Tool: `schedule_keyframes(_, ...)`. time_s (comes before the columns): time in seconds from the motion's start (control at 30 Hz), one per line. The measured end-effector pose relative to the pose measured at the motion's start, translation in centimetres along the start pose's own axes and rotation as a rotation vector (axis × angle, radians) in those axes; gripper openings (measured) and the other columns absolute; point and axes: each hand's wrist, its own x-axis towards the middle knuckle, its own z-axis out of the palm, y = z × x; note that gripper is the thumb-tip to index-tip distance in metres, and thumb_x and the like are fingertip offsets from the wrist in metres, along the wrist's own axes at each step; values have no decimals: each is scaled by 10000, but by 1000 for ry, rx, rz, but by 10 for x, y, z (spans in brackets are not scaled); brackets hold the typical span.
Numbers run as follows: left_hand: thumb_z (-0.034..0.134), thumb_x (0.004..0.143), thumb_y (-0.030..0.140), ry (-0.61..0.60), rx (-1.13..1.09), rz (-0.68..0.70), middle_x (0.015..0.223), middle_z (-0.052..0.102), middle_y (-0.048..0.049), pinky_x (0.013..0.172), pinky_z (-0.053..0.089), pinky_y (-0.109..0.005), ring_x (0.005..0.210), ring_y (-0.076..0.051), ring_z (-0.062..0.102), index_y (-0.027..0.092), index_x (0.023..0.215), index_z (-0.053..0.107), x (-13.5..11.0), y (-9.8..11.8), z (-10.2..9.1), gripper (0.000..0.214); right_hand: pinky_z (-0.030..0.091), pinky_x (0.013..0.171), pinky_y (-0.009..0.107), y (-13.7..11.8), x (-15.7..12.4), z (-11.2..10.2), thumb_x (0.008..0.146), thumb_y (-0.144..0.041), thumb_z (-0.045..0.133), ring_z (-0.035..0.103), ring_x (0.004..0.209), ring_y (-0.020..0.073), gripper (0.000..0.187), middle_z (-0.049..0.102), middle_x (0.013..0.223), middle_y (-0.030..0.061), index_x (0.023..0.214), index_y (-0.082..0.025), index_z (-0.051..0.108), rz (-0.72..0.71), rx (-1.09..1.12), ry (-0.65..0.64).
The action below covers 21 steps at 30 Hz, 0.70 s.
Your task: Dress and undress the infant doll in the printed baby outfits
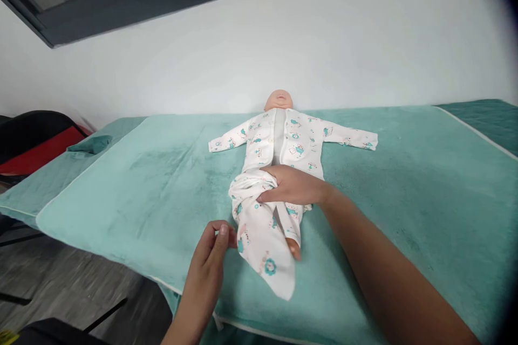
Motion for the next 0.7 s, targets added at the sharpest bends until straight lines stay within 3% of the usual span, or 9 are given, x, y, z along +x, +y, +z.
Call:
schedule_keyframes(0.07, 622, 855, 517, -84, -127, -54, 876, 661, -12, 734, 465, -286, 786, -178, 587, 261, 1077, 569, -8, -1, 5, 343, 461, 916, 336, 1, 1, 1, 824, -321, 681, 640, 1062, 233, 227, 716, 1077, 7, 1030, -224, 667, -10, 32, -1)
schedule_keyframes(0.17, 800, 701, 415, -178, -239, -87, 1044, 707, -57, 739, 503, -318, 778, -187, 641, 275, 1254, 491, -10, -10, 12, 648, 464, 925, 336, 2, 1, 1, 822, -303, 685, 642, 1059, 228, 230, 718, 1071, 7, 1035, -220, 669, -15, 45, -1)
schedule_keyframes(0.23, 828, 666, 350, -176, -240, -76, 1044, 720, -64, 721, 514, -316, 787, -196, 661, 263, 1223, 500, -6, -15, 15, 652, 463, 934, 339, 2, 2, 1, 820, -305, 689, 642, 1063, 229, 245, 719, 1072, 10, 1047, -215, 667, -12, 46, 1)
schedule_keyframes(0.47, 750, 682, 168, -271, -151, -14, 769, 673, 19, 660, 489, -261, 709, -153, 629, 217, 950, 540, 21, -13, 5, 344, 460, 941, 340, -1, -1, -3, 805, -337, 721, 637, 1084, 234, 293, 713, 1093, 8, 1065, -216, 662, -16, 53, -22)
schedule_keyframes(0.7, 630, 654, 106, -149, 30, 113, 719, 574, 50, 584, 404, -198, 650, -102, 520, 201, 802, 527, 56, -1, -4, 204, 480, 848, 333, -2, -5, -8, 703, -425, 807, 636, 1031, 246, 459, 706, 1094, 19, 1080, -220, 647, 15, -29, -84)
